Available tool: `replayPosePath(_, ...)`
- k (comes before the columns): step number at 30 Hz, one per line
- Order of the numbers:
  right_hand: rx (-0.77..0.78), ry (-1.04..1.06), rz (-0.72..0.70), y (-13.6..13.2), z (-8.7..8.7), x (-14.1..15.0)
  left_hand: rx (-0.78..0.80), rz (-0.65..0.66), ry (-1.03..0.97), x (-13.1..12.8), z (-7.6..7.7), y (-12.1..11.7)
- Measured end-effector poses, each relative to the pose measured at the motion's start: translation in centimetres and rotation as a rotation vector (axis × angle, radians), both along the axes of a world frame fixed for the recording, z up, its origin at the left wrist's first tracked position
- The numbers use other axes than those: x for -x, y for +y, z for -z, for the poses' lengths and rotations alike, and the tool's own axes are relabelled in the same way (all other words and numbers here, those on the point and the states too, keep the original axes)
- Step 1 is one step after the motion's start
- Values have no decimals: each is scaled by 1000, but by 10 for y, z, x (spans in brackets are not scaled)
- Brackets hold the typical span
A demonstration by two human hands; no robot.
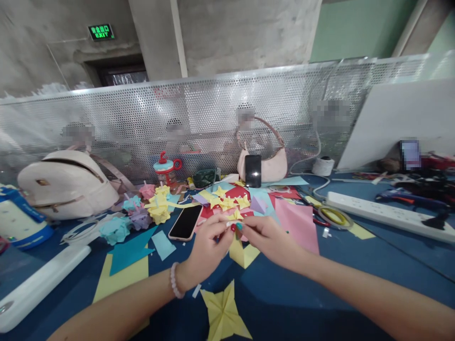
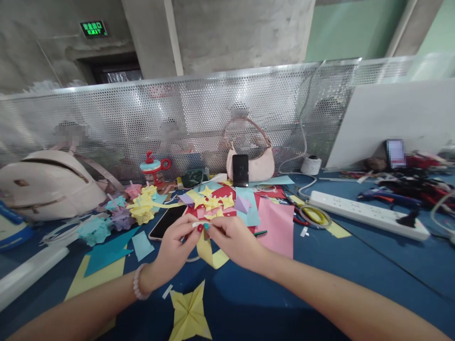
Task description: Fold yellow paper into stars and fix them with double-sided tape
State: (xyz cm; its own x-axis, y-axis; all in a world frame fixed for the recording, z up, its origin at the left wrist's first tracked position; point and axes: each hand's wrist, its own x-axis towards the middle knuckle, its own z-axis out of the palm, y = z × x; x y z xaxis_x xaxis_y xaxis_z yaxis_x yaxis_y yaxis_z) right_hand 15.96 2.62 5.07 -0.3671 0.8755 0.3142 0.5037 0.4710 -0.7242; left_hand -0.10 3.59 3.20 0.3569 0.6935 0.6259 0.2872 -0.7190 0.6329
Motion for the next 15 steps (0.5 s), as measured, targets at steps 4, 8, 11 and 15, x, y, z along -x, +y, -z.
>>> replayPosePath(4, -13, -6, 3, 3, 1, 0, -13, -9, 17, 2, 2, 3)
replayPosePath(8, 20, -32, 12, 5, 3, 0, 18, 9, 14, 3, 3, 4)
replayPosePath(11, 30, -33, 19, 7, 4, 0, 76, 20, -5, 1, 2, 4)
replayPosePath(15, 48, -75, 30, 11, 6, -2, 118, 0, -31, 1, 1, 4)
